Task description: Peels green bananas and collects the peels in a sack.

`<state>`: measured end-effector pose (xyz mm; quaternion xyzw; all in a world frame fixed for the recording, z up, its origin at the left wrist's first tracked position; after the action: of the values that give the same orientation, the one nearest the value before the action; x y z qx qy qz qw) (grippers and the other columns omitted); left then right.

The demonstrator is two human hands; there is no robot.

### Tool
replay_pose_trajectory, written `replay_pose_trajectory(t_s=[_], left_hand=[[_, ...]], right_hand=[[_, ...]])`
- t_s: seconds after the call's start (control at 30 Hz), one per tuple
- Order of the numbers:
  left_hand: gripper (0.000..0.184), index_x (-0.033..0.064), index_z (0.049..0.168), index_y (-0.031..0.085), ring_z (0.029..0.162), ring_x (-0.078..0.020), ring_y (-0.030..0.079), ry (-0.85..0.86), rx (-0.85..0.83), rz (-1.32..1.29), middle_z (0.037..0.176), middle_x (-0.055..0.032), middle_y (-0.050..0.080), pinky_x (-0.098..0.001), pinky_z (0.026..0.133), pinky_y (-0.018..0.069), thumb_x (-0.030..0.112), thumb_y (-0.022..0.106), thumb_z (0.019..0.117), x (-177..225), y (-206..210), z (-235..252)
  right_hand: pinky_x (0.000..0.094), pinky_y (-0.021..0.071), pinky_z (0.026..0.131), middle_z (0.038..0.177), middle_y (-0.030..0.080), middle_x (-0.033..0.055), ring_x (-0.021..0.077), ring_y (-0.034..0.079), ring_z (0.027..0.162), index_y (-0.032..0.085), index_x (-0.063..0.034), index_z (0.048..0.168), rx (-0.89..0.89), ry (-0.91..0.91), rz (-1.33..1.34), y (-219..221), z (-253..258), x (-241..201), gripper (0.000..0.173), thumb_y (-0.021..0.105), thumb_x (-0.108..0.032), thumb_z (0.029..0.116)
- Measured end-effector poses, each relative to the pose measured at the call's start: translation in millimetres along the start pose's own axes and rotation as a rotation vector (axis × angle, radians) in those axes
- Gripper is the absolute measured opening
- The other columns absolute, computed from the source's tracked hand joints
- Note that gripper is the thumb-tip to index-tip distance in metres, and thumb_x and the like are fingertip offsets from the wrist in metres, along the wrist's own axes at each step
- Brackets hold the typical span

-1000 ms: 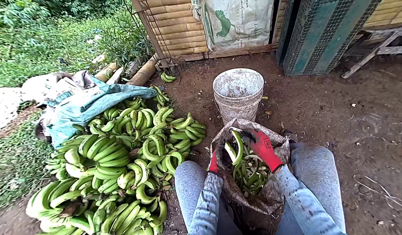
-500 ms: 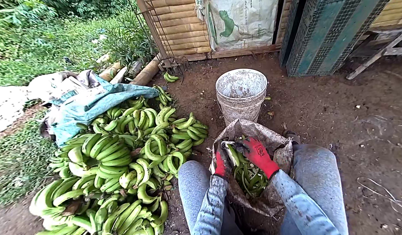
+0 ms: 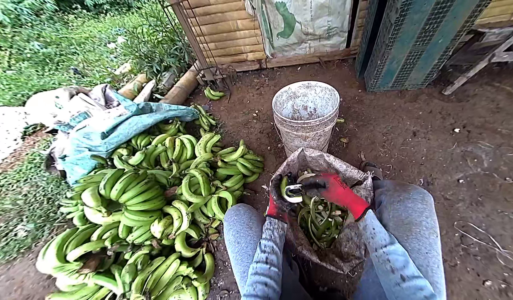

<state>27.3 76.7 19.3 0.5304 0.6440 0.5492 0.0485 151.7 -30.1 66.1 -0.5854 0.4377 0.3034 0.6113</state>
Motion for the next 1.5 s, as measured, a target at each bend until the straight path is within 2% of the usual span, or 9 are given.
replay_pose_trajectory(t_s=[0.5, 0.63, 0.77, 0.87, 1.0, 1.1, 1.2, 1.33, 1.5], left_hand=[[0.047, 0.0024, 0.112, 0.061, 0.065, -0.016, 0.066, 0.259, -0.022, 0.448, 0.082, -0.0099, 0.068, -0.0301, 0.056, 0.0575, 0.029, 0.023, 0.1124, 15.9, 14.3, -22.2], [0.057, -0.0005, 0.14, 0.05, 0.103, -0.0141, 0.062, 0.404, 0.056, 0.839, 0.119, -0.0148, 0.063, -0.0315, 0.093, 0.0531, 0.038, 0.018, 0.1134, 8.5, 13.3, -28.5], [0.064, 0.0023, 0.107, 0.063, 0.056, -0.0125, 0.058, 0.459, 0.159, 0.625, 0.073, -0.0059, 0.063, -0.0266, 0.05, 0.0517, 0.042, 0.013, 0.1127, 23.5, 13.7, -27.0], [0.052, 0.0115, 0.105, 0.063, 0.053, -0.0092, 0.054, 0.707, 0.195, 0.598, 0.069, 0.0008, 0.058, -0.0268, 0.05, 0.0497, 0.041, 0.02, 0.1121, 64.7, 53.0, -27.0], [0.039, -0.0004, 0.139, 0.049, 0.094, -0.01, 0.065, 1.155, 0.055, 0.85, 0.119, -0.0075, 0.061, -0.0285, 0.082, 0.0573, 0.021, 0.042, 0.1074, 130.5, 163.0, -5.2], [0.068, 0.0057, 0.162, 0.014, 0.151, -0.017, 0.029, 0.635, 0.084, 1.456, 0.168, -0.0114, 0.021, -0.0346, 0.122, 0.0281, 0.025, 0.05, 0.1084, 116.4, 206.4, 11.4], [0.051, 0.0026, 0.143, 0.05, 0.108, -0.0287, 0.067, 0.756, 0.029, 1.517, 0.128, -0.0205, 0.064, -0.0454, 0.092, 0.0563, 0.034, 0.058, 0.1036, 31.7, 113.5, 46.9], [0.07, -0.0041, 0.15, 0.04, 0.13, -0.0416, 0.056, -0.177, 0.179, 2.027, 0.14, -0.0279, 0.056, -0.0589, 0.107, 0.0458, 0.038, 0.063, 0.098, -82.4, -31.0, 74.4], [0.063, -0.0006, 0.148, 0.045, 0.135, -0.0378, 0.053, -0.259, 0.211, 1.96, 0.145, -0.0247, 0.054, -0.0553, 0.11, 0.0433, 0.031, 0.064, 0.0965, -89.0, -57.0, 63.0]], right_hand=[[0.056, 0.0393, 0.112, 0.132, 0.066, 0.0169, 0.0347, 0.059, 0.127, 0.066, -0.0247, 0.139, 0.1, -0.022, -0.357, 18.8, 7.0, 0.6, 0.037, 0.057, -0.028, 0.1024], [0.054, 0.0447, 0.11, 0.133, 0.064, 0.0231, 0.0384, 0.061, 0.125, 0.062, -0.0141, 0.141, 0.287, 0.232, -0.274, 16.1, 10.2, 19.2, 0.04, 0.052, -0.023, 0.104], [0.0524, 0.0484, 0.106, 0.127, 0.066, 0.0224, 0.0367, 0.064, 0.118, 0.064, -0.0108, 0.138, 0.435, 0.275, -0.12, -5.0, 2.8, 21.1, 0.037, 0.057, -0.025, 0.1041], [0.0515, 0.0504, 0.103, 0.122, 0.068, 0.0201, 0.0341, 0.066, 0.113, 0.067, -0.0113, 0.135, 0.505, 0.195, -0.054, -16.2, -4.9, 10.1, 0.035, 0.062, -0.022, 0.1017], [0.0473, 0.0546, 0.095, 0.118, 0.072, 0.0144, 0.0252, 0.07, 0.104, 0.067, -0.0075, 0.132, 0.639, 0.093, 0.162, -24.5, -13.3, 12.0, 0.031, 0.061, -0.018, 0.1038], [0.041, 0.0581, 0.084, 0.113, 0.072, 0.0111, 0.0181, 0.07, 0.09, 0.064, -0.0081, 0.135, 0.699, 0.11, 0.365, -32.0, -20.5, 14.5, 0.033, 0.056, -0.023, 0.1068], [0.0434, 0.0603, 0.076, 0.108, 0.071, 0.0124, 0.0211, 0.07, 0.082, 0.06, -0.0107, 0.138, 0.725, 0.202, 0.451, -39.6, -28.2, 15.9, 0.037, 0.052, -0.032, 0.1088], [0.0476, 0.056, 0.087, 0.115, 0.069, 0.0171, 0.0267, 0.069, 0.096, 0.055, -0.0092, 0.144, 0.638, 0.226, 0.301, -37.7, -23.9, 16.1, 0.041, 0.05, -0.031, 0.1092], [0.0494, 0.0522, 0.097, 0.123, 0.067, 0.0202, 0.0314, 0.068, 0.108, 0.051, -0.0065, 0.144, 0.44, 0.375, 0.074, -8.9, -15.2, 43.7, 0.043, 0.049, -0.033, 0.1096]])
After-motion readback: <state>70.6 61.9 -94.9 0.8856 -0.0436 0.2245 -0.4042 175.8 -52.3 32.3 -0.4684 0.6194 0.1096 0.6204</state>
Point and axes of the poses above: each hand's wrist, its own z-axis towards the middle knuckle, its own y-axis out of the palm, x = y × z, the point moved 7 cm from there along z, towards the middle knuckle
